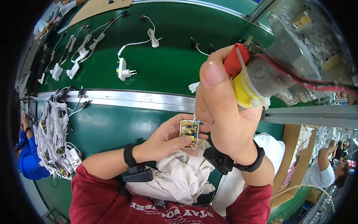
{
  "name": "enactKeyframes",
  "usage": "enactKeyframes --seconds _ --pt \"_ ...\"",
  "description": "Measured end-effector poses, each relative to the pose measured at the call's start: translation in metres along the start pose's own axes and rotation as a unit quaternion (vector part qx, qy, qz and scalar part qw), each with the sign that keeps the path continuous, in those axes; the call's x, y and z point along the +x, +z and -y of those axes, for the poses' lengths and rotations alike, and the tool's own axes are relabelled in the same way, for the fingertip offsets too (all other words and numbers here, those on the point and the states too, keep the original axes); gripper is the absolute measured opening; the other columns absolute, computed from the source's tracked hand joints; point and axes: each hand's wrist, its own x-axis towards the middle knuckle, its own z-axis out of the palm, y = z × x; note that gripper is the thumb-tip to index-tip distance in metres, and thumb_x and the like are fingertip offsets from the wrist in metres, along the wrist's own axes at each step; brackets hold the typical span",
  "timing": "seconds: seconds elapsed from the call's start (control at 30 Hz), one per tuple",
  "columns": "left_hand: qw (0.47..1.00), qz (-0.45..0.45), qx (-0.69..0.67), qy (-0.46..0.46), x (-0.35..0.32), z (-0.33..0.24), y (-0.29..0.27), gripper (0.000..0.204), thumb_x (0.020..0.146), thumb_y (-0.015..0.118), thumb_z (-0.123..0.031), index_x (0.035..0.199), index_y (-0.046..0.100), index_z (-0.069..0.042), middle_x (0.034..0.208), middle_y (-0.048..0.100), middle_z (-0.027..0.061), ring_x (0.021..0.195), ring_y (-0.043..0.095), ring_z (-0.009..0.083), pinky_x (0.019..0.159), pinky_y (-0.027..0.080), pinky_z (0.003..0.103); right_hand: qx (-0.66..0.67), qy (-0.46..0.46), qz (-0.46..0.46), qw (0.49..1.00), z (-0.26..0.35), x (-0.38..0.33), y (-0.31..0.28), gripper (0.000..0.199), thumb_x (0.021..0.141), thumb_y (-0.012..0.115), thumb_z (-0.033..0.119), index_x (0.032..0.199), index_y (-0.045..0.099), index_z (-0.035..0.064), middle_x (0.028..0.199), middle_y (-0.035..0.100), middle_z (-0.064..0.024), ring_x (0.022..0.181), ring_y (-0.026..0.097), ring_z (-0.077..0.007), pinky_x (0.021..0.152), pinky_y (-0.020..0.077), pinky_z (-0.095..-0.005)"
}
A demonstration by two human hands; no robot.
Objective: The person picks up a circuit board with an attached power cord, applies glue to it using a dispenser, and places the assembly onto the green table, repeating this process for several units.
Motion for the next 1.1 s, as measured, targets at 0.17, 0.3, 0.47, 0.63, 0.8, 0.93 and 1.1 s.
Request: enactKeyframes --seconds 0.17,0.3,0.47,0.63,0.8,0.93,1.1 --pt "1.000 0.002 0.001 0.008 0.003 -0.001 -0.003 0.044 0.090 0.045 0.000 0.131 0.030 -0.006 0.128 0.045 0.0131 0.116 0.050 0.0216 0.087 0.052 0.038 -0.012 0.010 0.000 1.000 -0.006 0.003 -0.002 0.032 0.096 0.039 0.039 0.085 0.036 0.0086 0.044 0.030 0.0027 0.033 0.025 -0.0064 0.033 0.0227 -0.0225" --pt "1.000 0.001 -0.003 0.006 0.006 -0.001 -0.006 0.043 0.090 0.045 0.000 0.130 0.030 -0.006 0.128 0.045 0.0130 0.115 0.050 0.0215 0.086 0.052 0.037 -0.015 0.008 0.012 1.000 -0.011 0.007 -0.007 0.033 0.096 0.038 0.040 0.090 0.038 0.0072 0.044 0.030 0.0031 0.033 0.025 -0.0063 0.033 0.0225 -0.0224" --pt "1.000 0.001 -0.006 0.007 0.007 -0.002 -0.015 0.039 0.090 0.045 0.001 0.127 0.033 -0.006 0.127 0.046 0.0125 0.115 0.050 0.0210 0.087 0.052 0.037 -0.066 -0.012 0.043 0.997 -0.010 0.011 -0.004 0.036 0.097 0.033 0.041 0.097 0.039 0.0054 0.045 0.030 0.0035 0.033 0.025 -0.0060 0.034 0.0228 -0.0221" --pt "0.998 -0.038 -0.058 0.000 0.003 -0.006 -0.027 0.035 0.091 0.045 -0.001 0.124 0.035 -0.006 0.127 0.046 0.0125 0.114 0.050 0.0206 0.088 0.052 0.037 -0.036 0.013 0.055 0.998 -0.007 0.003 0.008 0.037 0.098 0.030 0.042 0.097 0.038 0.0062 0.046 0.031 0.0036 0.034 0.025 -0.0060 0.034 0.0232 -0.0218" --pt "0.993 -0.049 -0.105 0.005 -0.006 -0.016 -0.033 0.031 0.092 0.043 -0.003 0.122 0.037 -0.006 0.128 0.047 0.0127 0.116 0.050 0.0220 0.089 0.051 0.038 -0.039 0.012 0.039 0.998 -0.012 -0.003 0.029 0.036 0.098 0.029 0.043 0.095 0.036 0.0077 0.047 0.031 0.0035 0.034 0.026 -0.0060 0.035 0.0234 -0.0218" --pt "0.992 -0.044 -0.118 0.013 -0.013 -0.019 -0.038 0.031 0.092 0.042 -0.004 0.123 0.038 -0.007 0.128 0.047 0.0126 0.118 0.049 0.0231 0.090 0.051 0.039 -0.061 0.014 0.044 0.997 -0.013 -0.003 0.037 0.034 0.098 0.028 0.042 0.093 0.035 0.0089 0.047 0.032 0.0035 0.035 0.026 -0.0061 0.035 0.0237 -0.0219" --pt "0.991 -0.044 -0.126 0.017 -0.018 -0.022 -0.043 0.031 0.093 0.042 -0.004 0.124 0.037 -0.006 0.128 0.047 0.0123 0.119 0.049 0.0233 0.090 0.051 0.039 0.018 0.032 0.103 0.994 -0.019 0.000 0.034 0.035 0.098 0.028 0.043 0.096 0.035 0.0084 0.047 0.032 0.0034 0.035 0.027 -0.0061 0.035 0.0238 -0.0220"
